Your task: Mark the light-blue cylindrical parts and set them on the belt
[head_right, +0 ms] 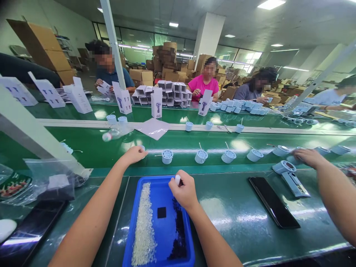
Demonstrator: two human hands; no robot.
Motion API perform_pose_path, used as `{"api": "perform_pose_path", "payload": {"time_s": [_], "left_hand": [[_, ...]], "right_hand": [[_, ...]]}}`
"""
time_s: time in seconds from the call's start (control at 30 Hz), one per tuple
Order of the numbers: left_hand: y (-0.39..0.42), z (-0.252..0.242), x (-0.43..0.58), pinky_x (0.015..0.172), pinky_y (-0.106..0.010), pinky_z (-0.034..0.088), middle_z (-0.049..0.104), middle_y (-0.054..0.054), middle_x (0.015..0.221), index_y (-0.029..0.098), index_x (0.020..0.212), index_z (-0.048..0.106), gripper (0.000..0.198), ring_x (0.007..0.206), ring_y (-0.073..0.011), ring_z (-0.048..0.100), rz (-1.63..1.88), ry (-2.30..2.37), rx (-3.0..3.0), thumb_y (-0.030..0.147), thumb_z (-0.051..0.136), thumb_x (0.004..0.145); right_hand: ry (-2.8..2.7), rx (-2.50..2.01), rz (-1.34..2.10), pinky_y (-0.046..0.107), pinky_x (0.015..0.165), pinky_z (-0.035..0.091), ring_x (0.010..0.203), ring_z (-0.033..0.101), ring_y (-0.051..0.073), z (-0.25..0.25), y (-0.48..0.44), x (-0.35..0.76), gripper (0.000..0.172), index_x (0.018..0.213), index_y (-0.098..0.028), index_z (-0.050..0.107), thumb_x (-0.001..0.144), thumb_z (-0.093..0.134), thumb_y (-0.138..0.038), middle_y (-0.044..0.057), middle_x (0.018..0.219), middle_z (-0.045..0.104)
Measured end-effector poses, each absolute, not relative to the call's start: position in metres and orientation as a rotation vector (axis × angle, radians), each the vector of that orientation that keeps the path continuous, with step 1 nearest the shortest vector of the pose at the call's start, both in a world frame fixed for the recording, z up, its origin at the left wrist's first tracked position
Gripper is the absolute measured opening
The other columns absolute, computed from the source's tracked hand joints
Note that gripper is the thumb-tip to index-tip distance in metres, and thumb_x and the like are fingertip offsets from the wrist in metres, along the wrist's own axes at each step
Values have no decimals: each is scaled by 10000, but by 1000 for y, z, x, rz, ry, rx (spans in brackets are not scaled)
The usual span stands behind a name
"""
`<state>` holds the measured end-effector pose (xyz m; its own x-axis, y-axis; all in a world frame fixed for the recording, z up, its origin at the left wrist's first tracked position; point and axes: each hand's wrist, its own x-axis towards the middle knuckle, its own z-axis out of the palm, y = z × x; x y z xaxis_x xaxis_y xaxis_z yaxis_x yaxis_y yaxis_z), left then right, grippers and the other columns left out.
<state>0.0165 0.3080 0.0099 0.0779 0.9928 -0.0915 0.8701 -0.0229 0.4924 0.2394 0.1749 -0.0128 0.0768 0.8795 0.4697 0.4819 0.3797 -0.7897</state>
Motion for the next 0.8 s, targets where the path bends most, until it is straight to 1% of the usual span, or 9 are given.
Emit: {"api": "perform_pose_path", "payload": {"time_s": [0.1,0.23,0.3,0.4,0.53,0.63,0.7,0.8], "left_hand": [[307,10,15,563,-270,361,565,-20,679,203,693,479,215,638,-178,532,397,1896,1863,395,537,770],[307,8,13,578,-281,379,606,-48,806,200,825,494,216,697,-199,557,404,1968,1811,391,549,742],[307,6,12,579,-285,371,602,-54,819,199,814,496,190,704,-203,557,386,1994,1829,356,559,726],[308,4,10,561,-290,333,570,-41,754,206,714,475,131,691,-205,549,348,1976,1913,296,570,705],[310,2,8,533,-286,287,507,-15,659,210,647,434,166,643,-188,524,372,1938,1953,279,571,709],[309,2,8,561,-283,311,515,-20,662,209,642,453,165,679,-197,530,381,1957,1940,294,573,714],[307,3,9,611,-287,345,538,-31,689,206,647,477,151,732,-215,539,379,1961,1956,298,575,713],[304,3,12,709,-304,386,574,-59,792,197,682,523,118,838,-243,536,388,1985,1968,294,585,709]], "right_hand": [[-1591,-1262,476,232,460,247,467,283,88,-13,176,239,274,548,-225,295,740,490,-234,-75,501,283],[-1605,-1252,474,228,464,258,472,292,88,-15,176,238,265,554,-224,303,742,488,-232,-74,505,296],[-1610,-1243,480,228,464,266,470,301,89,-16,176,237,257,558,-224,317,747,491,-234,-73,503,310],[-1618,-1227,476,231,463,272,469,309,92,-16,175,237,250,567,-225,334,754,500,-235,-69,504,330],[-1612,-1218,436,238,473,283,474,327,97,-16,174,237,253,569,-226,345,768,500,-238,-63,509,350],[-1623,-1212,425,240,478,295,474,343,98,-17,173,238,256,567,-224,357,776,505,-239,-62,509,367],[-1627,-1215,421,240,480,304,476,355,99,-19,172,239,262,570,-221,371,787,516,-244,-60,509,382],[-1647,-1192,448,240,486,326,483,378,103,-22,172,239,260,588,-219,400,810,529,-255,-54,521,415]]}}
